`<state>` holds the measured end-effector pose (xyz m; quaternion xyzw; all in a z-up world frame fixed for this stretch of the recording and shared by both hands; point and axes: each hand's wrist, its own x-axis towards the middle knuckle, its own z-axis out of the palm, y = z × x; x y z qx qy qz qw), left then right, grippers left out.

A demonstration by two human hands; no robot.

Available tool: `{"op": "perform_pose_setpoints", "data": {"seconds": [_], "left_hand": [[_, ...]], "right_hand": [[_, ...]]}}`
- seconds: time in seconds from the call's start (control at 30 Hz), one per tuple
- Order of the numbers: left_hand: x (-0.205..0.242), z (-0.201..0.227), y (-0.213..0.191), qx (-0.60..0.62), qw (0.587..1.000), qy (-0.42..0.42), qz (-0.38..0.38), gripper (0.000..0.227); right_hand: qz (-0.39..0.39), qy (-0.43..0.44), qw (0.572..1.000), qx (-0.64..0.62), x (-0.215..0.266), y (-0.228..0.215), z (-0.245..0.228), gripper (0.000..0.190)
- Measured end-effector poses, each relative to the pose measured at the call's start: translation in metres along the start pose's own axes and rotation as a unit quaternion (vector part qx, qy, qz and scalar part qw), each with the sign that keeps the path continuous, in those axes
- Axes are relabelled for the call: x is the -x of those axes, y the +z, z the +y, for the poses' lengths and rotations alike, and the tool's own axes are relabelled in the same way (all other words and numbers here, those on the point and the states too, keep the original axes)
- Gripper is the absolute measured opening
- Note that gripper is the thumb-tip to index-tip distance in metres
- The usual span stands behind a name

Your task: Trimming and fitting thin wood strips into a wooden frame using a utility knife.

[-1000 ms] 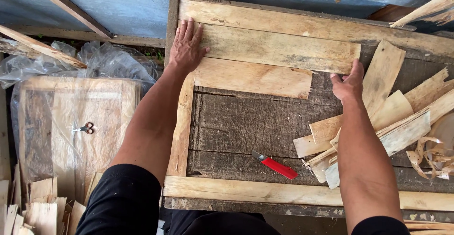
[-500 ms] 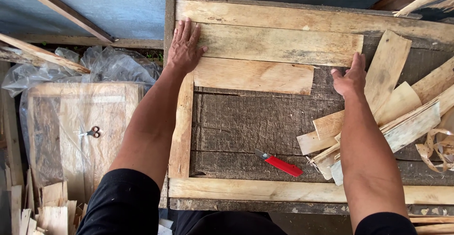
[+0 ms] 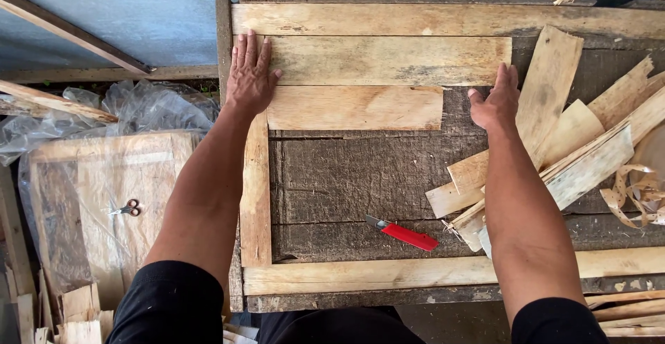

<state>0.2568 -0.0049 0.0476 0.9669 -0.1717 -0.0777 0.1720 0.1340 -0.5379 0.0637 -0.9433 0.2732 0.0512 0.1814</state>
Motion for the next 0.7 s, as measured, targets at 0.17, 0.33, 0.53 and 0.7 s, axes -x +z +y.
{"op": "perform_pose_setpoints", "data": {"seconds": [0.17, 0.33, 0.53, 0.7], "left_hand": [[-0.001, -0.006, 0.006, 0.0, 1.0, 0.008, 0.002, 0.077], [0.001, 0.0, 0.01, 0.018, 1.0, -0.018, -0.007, 0.086], [0.054, 0.069, 0.067, -0.011, 0.995, 0.018, 0.101, 0.094], [0.159, 0.17, 0.089, 0.134, 0.959, 0.209, 0.134, 0.098]], "right_hand": [[-0.01, 0.021, 0.999, 0.032, 0.005, -0.006, -0.012, 0.098], [-0.007, 0.091, 0.994, -0.065, 0.043, -0.032, -0.059, 0.101], [0.058, 0.079, 0.99, -0.1, 0.11, -0.019, -0.043, 0.088], [0.111, 0.056, 0.991, 0.041, 0.181, -0.009, 0.041, 0.083]]}}
